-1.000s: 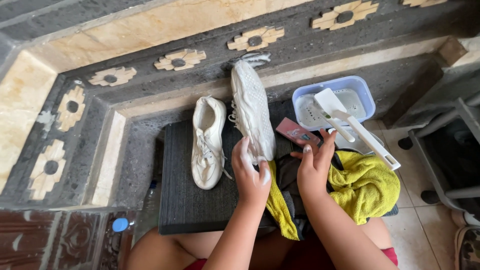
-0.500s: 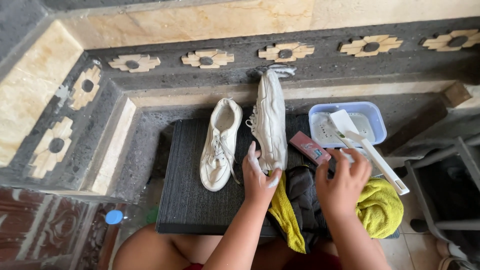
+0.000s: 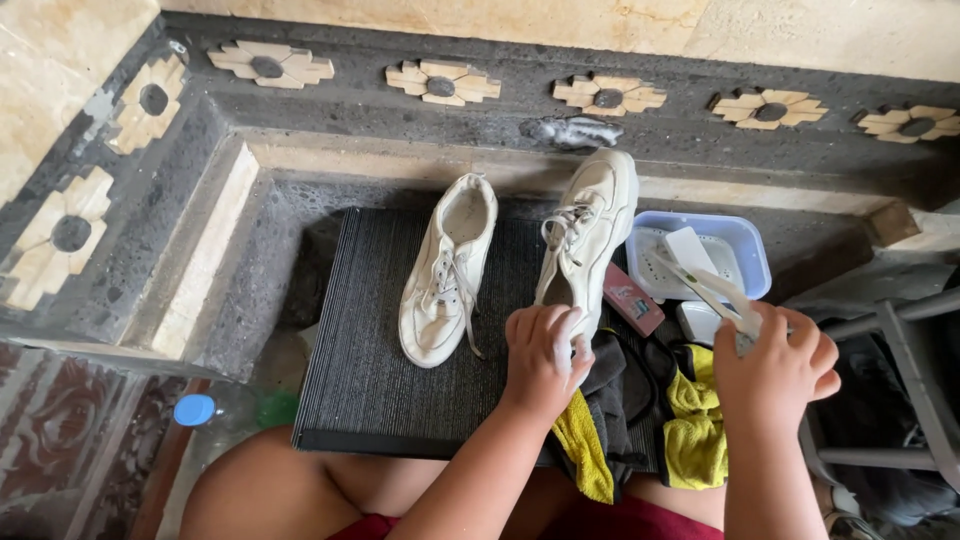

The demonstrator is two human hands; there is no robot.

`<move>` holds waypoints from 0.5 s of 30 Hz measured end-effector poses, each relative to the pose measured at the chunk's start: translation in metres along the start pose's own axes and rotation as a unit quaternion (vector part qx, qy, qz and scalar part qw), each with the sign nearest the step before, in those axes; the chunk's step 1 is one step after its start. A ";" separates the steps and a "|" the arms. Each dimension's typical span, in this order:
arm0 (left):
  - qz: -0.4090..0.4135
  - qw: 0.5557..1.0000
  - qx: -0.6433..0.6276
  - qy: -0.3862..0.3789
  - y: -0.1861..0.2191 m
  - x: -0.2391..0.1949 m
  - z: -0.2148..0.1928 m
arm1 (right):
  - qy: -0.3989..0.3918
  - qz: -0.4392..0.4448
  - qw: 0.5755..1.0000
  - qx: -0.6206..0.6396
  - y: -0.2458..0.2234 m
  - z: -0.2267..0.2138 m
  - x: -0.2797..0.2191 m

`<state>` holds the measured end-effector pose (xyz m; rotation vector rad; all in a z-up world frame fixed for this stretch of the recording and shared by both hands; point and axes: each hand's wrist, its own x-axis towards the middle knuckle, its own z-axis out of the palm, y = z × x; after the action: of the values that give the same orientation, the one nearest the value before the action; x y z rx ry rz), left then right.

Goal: The person scrubs a white sneaker with a toothbrush, then wipes it with a cloth. They continue to wipe the shoe and tie the laces.

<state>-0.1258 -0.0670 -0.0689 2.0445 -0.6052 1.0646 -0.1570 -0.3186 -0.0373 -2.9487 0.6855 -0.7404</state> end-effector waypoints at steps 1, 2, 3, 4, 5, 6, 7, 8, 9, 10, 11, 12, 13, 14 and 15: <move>-0.001 1.000 -0.002 0.002 -0.001 0.000 -0.001 | 0.002 -0.001 1.000 -0.002 -0.004 -0.007 0.001; -0.001 1.000 -0.011 -0.004 -0.001 0.000 -0.001 | -0.034 -0.005 0.999 -0.015 -0.007 -0.013 0.002; -0.002 1.000 -0.021 -0.011 -0.001 0.000 -0.002 | -0.071 -0.008 0.997 -0.028 -0.009 -0.020 0.003; -0.003 1.000 -0.024 -0.010 0.000 0.000 -0.002 | -0.070 -0.008 0.997 -0.031 -0.012 -0.021 0.001; -0.001 1.000 -0.031 0.002 0.000 0.001 -0.002 | -0.076 -0.011 0.996 -0.034 -0.015 -0.021 0.000; 0.002 0.999 -0.038 0.013 0.000 0.002 -0.002 | -0.082 -0.014 0.996 -0.038 -0.018 -0.021 -0.001; 0.002 0.999 -0.040 0.016 0.000 0.000 -0.001 | -0.080 -0.014 0.996 -0.040 -0.020 -0.020 0.000; 0.017 0.998 -0.053 0.002 0.000 -0.002 0.000 | -0.083 -0.023 0.995 -0.046 -0.022 -0.019 0.001; 0.033 0.997 -0.065 -0.012 -0.001 -0.003 0.001 | -0.087 -0.032 0.994 -0.052 -0.025 -0.017 0.003; 0.033 0.997 -0.065 -0.009 -0.002 -0.004 0.006 | -0.084 -0.033 0.994 -0.053 -0.017 0.000 0.001; 0.047 0.998 -0.043 0.019 -0.003 -0.005 0.011 | 0.000 -0.083 0.995 -0.060 -0.009 0.018 0.001; 0.061 0.997 -0.022 0.047 -0.004 -0.005 0.016 | 0.086 -0.132 0.985 -0.066 -0.001 0.035 0.001; 0.062 0.997 -0.021 0.050 -0.005 -0.006 0.015 | 0.088 -0.133 0.985 -0.066 -0.001 0.038 0.003; 0.057 0.997 -0.022 0.042 -0.006 -0.006 0.015 | 0.099 -0.160 0.978 -0.092 0.000 0.041 0.005; 0.051 0.998 -0.022 0.035 -0.007 -0.007 0.014 | 0.110 -0.187 0.969 -0.117 0.000 0.045 0.007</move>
<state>-0.1181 -0.0736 -0.0831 1.9468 -0.6977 1.1671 -0.1308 -0.3253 -0.0735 -3.2930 0.2314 -1.0954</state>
